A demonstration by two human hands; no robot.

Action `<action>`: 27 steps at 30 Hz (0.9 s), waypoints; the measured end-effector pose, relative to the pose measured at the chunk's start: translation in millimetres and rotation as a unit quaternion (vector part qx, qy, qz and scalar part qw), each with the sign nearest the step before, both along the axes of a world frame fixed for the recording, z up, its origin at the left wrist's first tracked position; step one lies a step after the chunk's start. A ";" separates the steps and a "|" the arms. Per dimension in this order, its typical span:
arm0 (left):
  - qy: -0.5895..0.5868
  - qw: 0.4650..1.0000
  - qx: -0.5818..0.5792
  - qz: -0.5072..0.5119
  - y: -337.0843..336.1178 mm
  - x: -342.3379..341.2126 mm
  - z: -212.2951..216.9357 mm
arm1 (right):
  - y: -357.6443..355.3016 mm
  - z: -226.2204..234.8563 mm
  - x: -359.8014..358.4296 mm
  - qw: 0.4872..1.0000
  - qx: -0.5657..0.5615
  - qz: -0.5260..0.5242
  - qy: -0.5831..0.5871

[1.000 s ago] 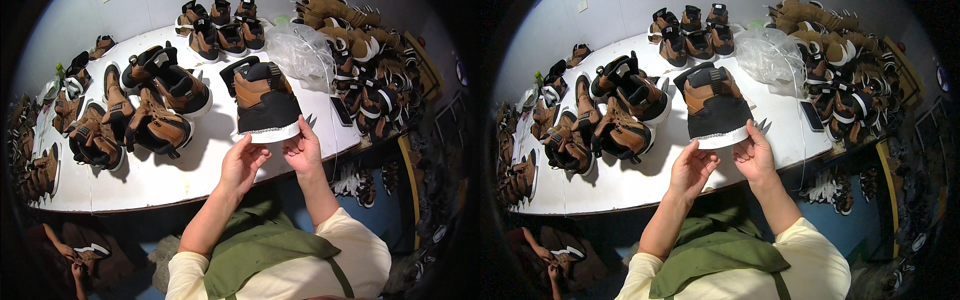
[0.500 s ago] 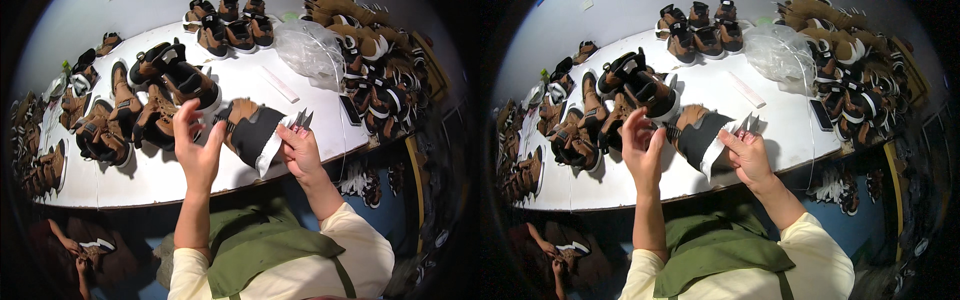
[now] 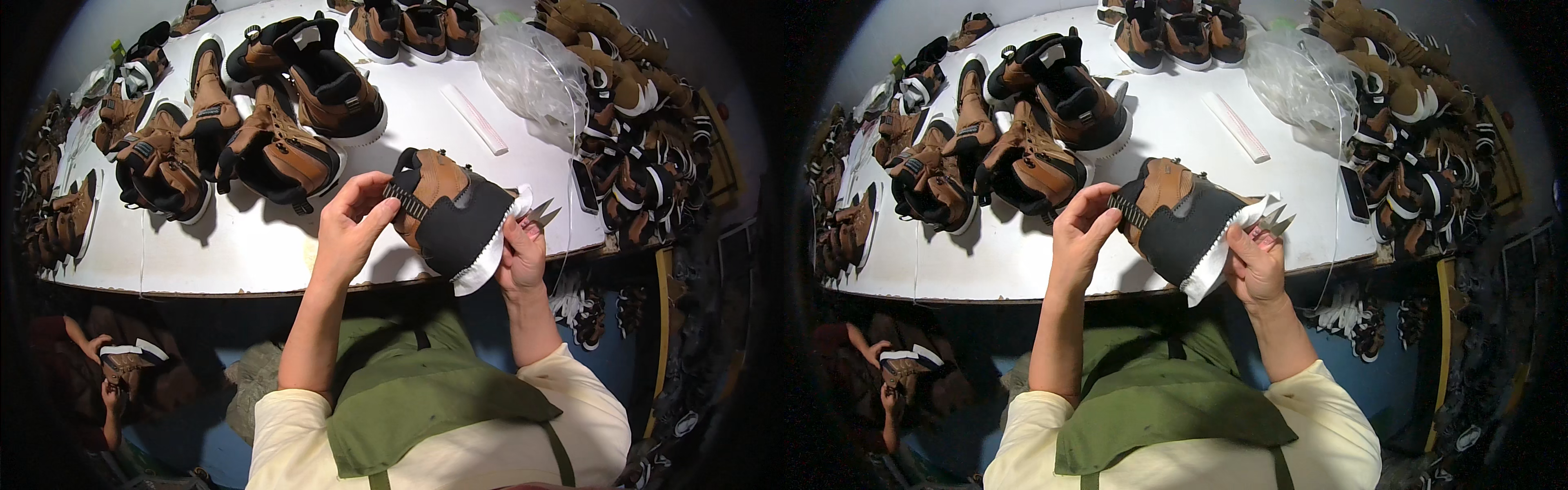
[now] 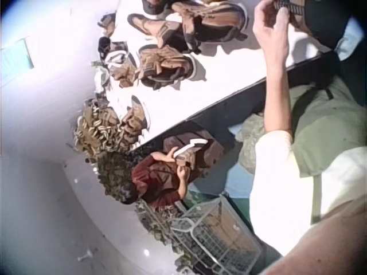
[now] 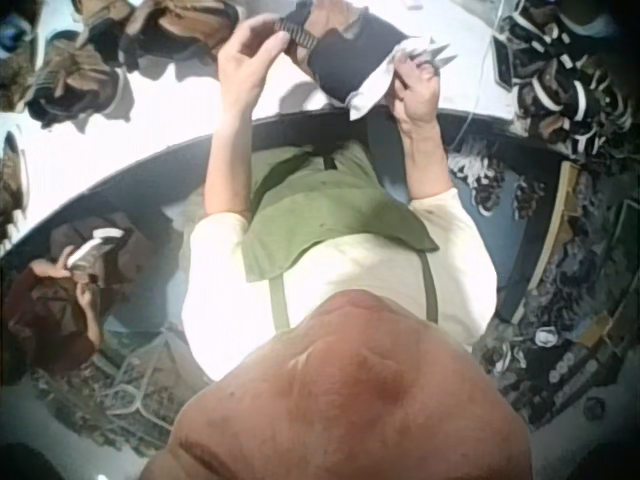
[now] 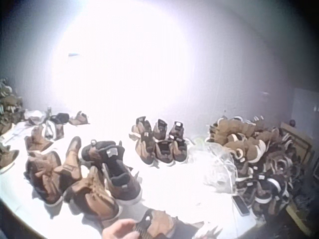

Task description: The person picks up hiking boots from a table and floor, then uses a small blade to trim excess material along the sole and upper. They handle multiple boots one at a time, turning them over and inspecting edges while working at a white table in a workshop.

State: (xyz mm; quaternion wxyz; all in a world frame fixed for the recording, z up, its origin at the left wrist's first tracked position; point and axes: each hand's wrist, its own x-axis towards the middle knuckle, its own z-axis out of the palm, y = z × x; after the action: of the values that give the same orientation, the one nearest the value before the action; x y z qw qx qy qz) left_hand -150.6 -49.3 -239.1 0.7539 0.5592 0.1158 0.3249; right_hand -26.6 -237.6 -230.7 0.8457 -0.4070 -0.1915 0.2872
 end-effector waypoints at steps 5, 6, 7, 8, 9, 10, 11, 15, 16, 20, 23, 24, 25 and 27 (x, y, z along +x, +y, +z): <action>-0.023 1.000 -0.008 -0.016 -3.0 -1.0 2.2 | -3.0 -12.2 3.2 0.999 0.010 0.032 -0.020; -0.026 0.999 -0.014 -0.022 -3.3 -1.9 2.2 | -3.0 -12.7 3.4 0.999 0.005 0.029 -0.019; -0.029 0.999 -0.020 -0.028 -3.6 -2.5 1.9 | -3.1 -13.1 3.5 0.999 0.000 0.026 -0.018; -0.032 0.999 -0.024 -0.024 -4.0 -2.6 1.7 | -3.3 -13.2 3.6 1.000 -0.005 0.023 -0.018; -0.035 0.999 -0.028 -0.019 -4.3 -2.2 1.4 | -3.0 -13.4 3.7 1.000 -0.002 0.025 -0.018; -0.037 0.999 -0.032 -0.014 -4.6 -1.8 1.1 | -2.6 -13.4 3.8 0.999 0.000 0.026 -0.019; -0.039 0.999 -0.034 -0.012 -4.9 -1.6 0.7 | -2.4 -13.4 3.8 0.999 0.003 0.027 -0.020; -0.047 0.998 -0.037 -0.005 -5.4 -0.3 -0.5 | -2.9 -12.4 3.8 0.999 -0.003 0.024 -0.028; -0.049 0.998 -0.037 -0.003 -5.4 -0.3 -0.5 | -2.9 -12.2 3.4 0.999 -0.005 0.020 -0.026; -0.056 0.997 -0.045 -0.009 -4.0 -1.7 0.3 | -0.9 -10.7 1.9 1.000 -0.022 0.001 -0.011; -0.073 0.996 -0.045 0.003 -0.1 -8.2 -1.8 | 6.2 -10.6 -1.1 0.999 -0.036 0.008 -0.028; -0.087 0.995 -0.039 0.013 0.7 -9.7 -3.4 | 7.7 -12.9 -0.6 0.997 -0.054 -0.015 -0.045; -0.099 0.994 -0.029 0.034 3.5 -14.3 -4.4 | 9.1 -15.5 4.0 0.995 -0.078 -0.032 -0.057; -0.026 0.999 -0.038 0.000 6.2 -22.2 -0.2 | -5.6 -21.9 8.6 0.981 -0.143 -0.092 -0.094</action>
State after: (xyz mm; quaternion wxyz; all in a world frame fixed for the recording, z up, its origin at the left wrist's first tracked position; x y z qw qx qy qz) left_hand -172.8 -43.1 -239.2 0.7770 0.5217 0.1084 0.3352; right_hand -18.0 -243.2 -252.6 0.7799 -0.5645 -0.1892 0.1933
